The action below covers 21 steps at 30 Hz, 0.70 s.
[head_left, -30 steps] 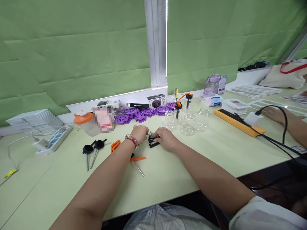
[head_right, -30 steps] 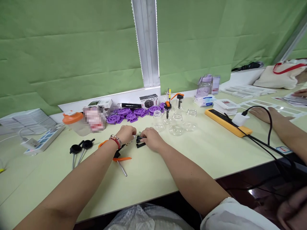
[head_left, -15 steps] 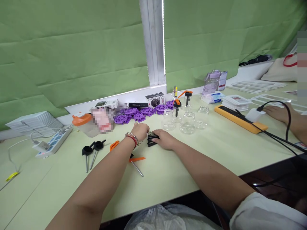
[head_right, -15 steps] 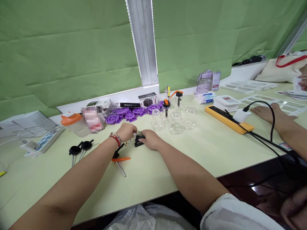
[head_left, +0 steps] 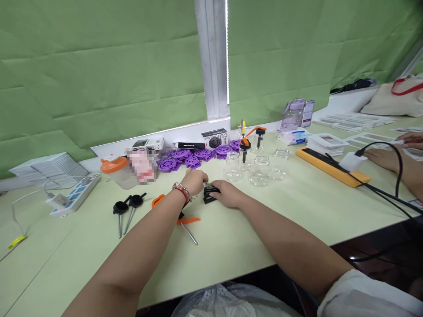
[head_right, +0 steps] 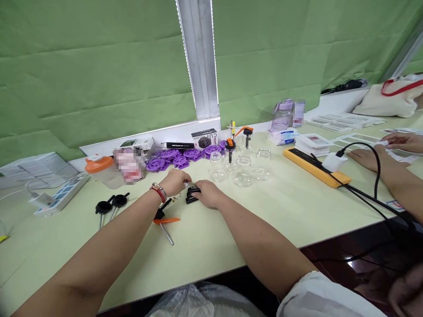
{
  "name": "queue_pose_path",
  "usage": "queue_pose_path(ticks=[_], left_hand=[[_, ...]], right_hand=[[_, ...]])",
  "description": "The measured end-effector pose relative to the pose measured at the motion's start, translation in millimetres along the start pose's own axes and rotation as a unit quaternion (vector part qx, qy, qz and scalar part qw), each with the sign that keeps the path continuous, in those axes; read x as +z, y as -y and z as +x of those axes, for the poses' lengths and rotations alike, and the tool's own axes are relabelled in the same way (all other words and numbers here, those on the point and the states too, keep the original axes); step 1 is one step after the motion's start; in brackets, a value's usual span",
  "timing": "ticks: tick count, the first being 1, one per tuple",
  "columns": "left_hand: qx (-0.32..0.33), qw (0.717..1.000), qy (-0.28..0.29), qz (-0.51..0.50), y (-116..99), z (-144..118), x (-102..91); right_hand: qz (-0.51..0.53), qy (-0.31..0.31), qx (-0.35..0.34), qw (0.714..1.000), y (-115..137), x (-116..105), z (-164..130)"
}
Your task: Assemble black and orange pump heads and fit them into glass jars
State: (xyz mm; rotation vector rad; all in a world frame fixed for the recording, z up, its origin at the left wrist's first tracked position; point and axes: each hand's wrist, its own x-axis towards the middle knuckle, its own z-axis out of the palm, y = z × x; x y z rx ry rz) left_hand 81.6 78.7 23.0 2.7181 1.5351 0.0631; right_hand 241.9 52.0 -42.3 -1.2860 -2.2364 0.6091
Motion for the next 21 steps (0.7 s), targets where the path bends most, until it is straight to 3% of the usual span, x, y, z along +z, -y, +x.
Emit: queue_pose_path(ticks=[10,21], left_hand=[[-0.048,0.998,-0.008,-0.043,12,5,-2.3],[-0.083,0.996,0.004,-0.022,15,33,22.5]], right_hand=[[-0.010,0.005,-0.005,1.000,0,-1,0],[0.008,0.004,-0.008,1.000,-1,-2,-2]])
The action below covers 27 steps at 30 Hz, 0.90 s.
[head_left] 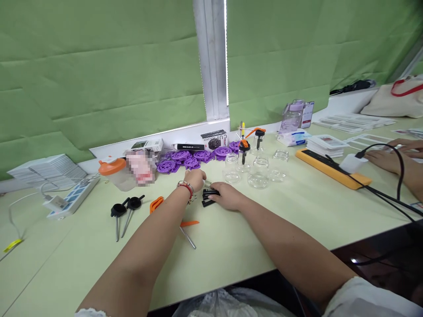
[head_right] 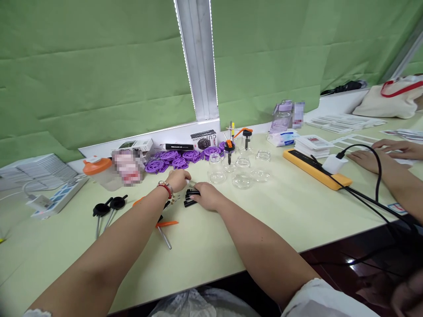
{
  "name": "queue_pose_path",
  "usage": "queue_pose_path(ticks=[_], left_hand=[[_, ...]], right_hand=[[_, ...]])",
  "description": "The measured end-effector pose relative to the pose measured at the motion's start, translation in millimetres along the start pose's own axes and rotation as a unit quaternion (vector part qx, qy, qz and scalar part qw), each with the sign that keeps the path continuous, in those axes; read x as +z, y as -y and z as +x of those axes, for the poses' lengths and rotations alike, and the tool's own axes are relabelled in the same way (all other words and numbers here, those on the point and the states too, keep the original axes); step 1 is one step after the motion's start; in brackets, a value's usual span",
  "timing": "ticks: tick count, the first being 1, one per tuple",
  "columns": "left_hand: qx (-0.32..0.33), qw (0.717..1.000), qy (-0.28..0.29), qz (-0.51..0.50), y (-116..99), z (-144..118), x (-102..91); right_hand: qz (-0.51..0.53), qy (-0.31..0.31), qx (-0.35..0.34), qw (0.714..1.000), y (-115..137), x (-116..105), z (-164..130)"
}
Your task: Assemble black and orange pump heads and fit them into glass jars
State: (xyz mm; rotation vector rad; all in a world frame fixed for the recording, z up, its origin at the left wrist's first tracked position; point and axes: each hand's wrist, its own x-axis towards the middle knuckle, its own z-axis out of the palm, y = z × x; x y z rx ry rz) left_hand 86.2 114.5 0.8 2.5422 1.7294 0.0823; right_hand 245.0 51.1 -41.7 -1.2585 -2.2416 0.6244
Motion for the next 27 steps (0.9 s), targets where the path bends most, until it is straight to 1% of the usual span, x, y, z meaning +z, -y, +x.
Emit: queue_pose_path(ticks=[4,8,15,20,22,24,27], left_hand=[[0.009,1.000,0.019,0.002,-4,4,7.9],[0.014,0.999,0.041,-0.001,-7,2,7.9],[0.017,0.997,0.069,-0.013,-6,-4,-1.6],[0.019,0.997,0.069,-0.024,-7,-8,-4.7],[0.017,0.997,0.061,-0.031,-5,-12,-9.7],[0.014,0.998,0.050,-0.040,3,-20,-20.3],[0.006,0.999,0.019,-0.049,20,-49,-44.4]], right_hand=[[0.017,-0.028,0.022,0.999,0,-1,0],[0.025,-0.036,0.057,0.997,0,-1,0],[-0.012,-0.024,0.035,0.999,-4,2,3],[-0.022,-0.017,0.030,0.999,-4,2,2],[-0.023,-0.016,0.030,0.999,-4,1,2],[-0.020,-0.015,0.028,0.999,-4,2,1],[-0.007,-0.021,0.031,0.999,-5,2,1]])
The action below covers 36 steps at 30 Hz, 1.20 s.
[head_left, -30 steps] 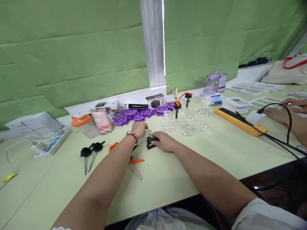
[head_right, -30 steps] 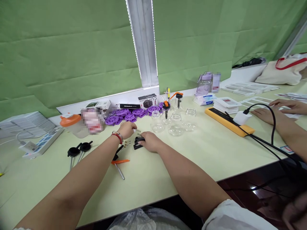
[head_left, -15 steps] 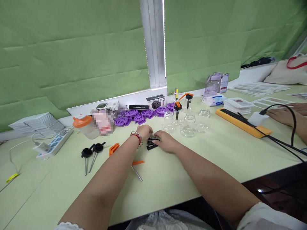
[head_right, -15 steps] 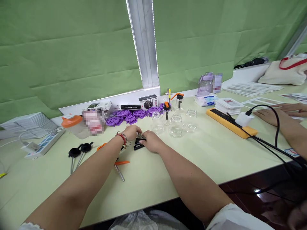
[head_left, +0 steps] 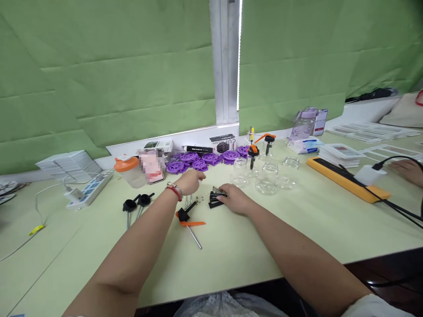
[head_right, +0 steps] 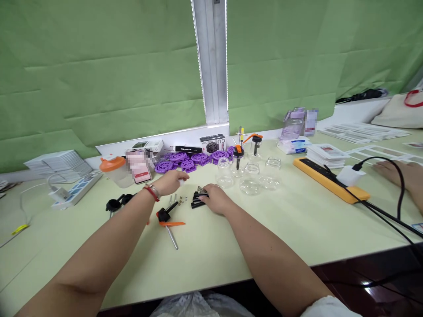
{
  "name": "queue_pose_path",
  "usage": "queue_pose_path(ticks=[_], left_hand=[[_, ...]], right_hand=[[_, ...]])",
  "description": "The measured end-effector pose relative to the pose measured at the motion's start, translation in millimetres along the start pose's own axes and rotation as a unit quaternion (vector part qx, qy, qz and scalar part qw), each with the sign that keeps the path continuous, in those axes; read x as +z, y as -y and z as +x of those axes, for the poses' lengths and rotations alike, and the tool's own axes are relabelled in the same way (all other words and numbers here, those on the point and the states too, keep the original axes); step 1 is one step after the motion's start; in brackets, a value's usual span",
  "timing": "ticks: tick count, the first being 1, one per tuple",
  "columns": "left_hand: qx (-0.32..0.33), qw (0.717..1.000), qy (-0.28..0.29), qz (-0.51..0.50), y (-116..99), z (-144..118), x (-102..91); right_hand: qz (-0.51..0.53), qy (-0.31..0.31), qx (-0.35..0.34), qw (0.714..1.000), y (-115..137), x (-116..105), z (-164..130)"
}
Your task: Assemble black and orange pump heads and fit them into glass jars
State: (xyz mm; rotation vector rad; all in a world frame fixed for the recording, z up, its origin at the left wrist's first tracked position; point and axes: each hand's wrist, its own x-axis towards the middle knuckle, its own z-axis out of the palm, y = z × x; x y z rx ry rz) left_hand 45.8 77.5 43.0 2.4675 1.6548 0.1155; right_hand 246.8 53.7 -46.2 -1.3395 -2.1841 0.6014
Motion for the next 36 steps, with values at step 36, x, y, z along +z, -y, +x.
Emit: queue_pose_path(ticks=[36], left_hand=[[0.014,0.918,-0.062,-0.392,22,-118,47.2]], right_hand=[[0.324,0.178,0.111,0.922,88,17,-20]])
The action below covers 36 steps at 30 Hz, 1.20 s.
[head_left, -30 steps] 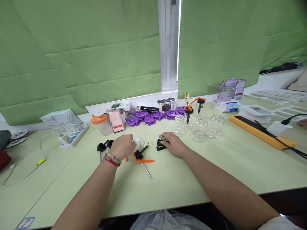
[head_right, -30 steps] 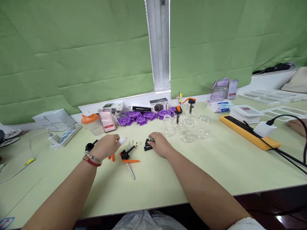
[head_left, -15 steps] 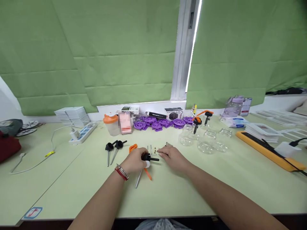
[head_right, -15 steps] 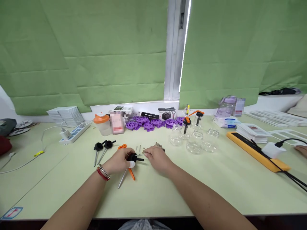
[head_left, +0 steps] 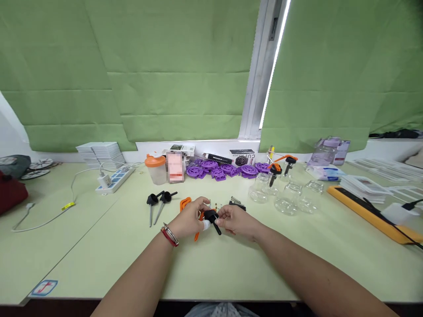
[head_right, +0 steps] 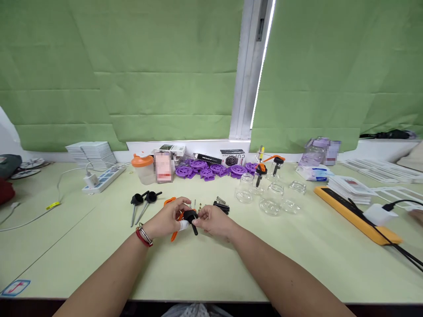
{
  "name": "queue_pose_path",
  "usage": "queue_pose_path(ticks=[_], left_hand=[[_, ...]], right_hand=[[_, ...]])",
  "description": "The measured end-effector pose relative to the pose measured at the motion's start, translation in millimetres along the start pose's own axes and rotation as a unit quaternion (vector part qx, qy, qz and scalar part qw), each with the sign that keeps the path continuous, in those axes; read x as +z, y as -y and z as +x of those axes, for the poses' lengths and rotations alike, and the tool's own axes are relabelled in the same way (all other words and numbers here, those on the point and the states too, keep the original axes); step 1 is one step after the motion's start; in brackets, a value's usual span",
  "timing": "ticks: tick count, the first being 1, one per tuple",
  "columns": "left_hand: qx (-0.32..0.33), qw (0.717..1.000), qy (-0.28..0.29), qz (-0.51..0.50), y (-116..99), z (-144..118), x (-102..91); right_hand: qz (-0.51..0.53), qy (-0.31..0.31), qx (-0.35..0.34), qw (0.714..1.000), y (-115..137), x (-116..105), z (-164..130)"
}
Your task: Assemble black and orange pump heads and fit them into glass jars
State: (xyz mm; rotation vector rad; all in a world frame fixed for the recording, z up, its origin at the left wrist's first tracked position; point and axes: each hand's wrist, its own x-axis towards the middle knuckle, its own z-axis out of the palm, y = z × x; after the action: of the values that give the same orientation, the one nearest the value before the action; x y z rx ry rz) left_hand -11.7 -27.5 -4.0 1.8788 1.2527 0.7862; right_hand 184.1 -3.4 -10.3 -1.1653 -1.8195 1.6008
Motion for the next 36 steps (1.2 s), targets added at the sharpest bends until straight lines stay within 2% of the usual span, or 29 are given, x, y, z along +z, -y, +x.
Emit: queue_pose_path(ticks=[4,6,12,14,16,18,20,22,25,27,29,31,33,34,36], left_hand=[[0.027,0.998,0.049,0.000,-10,-6,-10.0],[0.030,0.997,0.066,-0.007,-15,-8,-12.4],[-0.003,0.995,0.095,-0.034,-13,-10,-16.6],[0.005,0.993,0.106,-0.057,-9,-10,-20.9],[0.019,0.990,0.112,-0.079,-5,-10,-26.3],[0.029,0.991,0.089,-0.097,-1,-8,-31.4],[0.018,0.994,0.017,-0.103,5,-5,-35.0],[-0.011,0.993,-0.081,-0.087,11,-1,-37.3],[-0.032,0.982,-0.183,-0.036,21,5,-39.8],[-0.036,0.976,-0.214,-0.008,26,7,-41.4],[-0.045,0.973,-0.228,0.014,29,8,-42.4],[-0.060,0.971,-0.230,0.031,32,9,-42.4],[-0.069,0.970,-0.228,0.043,33,9,-40.9],[-0.068,0.971,-0.226,0.048,32,9,-39.5],[-0.060,0.972,-0.221,0.056,30,10,-35.7]], right_hand=[[0.127,0.053,0.030,0.990,6,0,9],[0.161,0.055,0.060,0.984,6,1,16],[0.179,0.069,0.080,0.978,6,1,33],[0.169,0.047,0.069,0.982,10,-2,38],[0.154,-0.035,0.026,0.987,14,-5,45],[0.092,-0.152,-0.044,0.983,16,-6,52],[-0.051,-0.215,-0.106,0.970,15,-5,57],[-0.252,-0.201,-0.145,0.935,11,0,60],[-0.492,-0.138,-0.169,0.843,3,10,60],[-0.563,-0.107,-0.176,0.801,-1,16,59],[-0.583,-0.089,-0.177,0.788,-3,18,59],[-0.574,-0.084,-0.175,0.795,-2,17,58],[-0.536,-0.101,-0.173,0.820,1,15,56],[-0.497,-0.119,-0.173,0.842,3,15,55],[-0.367,-0.146,-0.159,0.905,7,16,54]])
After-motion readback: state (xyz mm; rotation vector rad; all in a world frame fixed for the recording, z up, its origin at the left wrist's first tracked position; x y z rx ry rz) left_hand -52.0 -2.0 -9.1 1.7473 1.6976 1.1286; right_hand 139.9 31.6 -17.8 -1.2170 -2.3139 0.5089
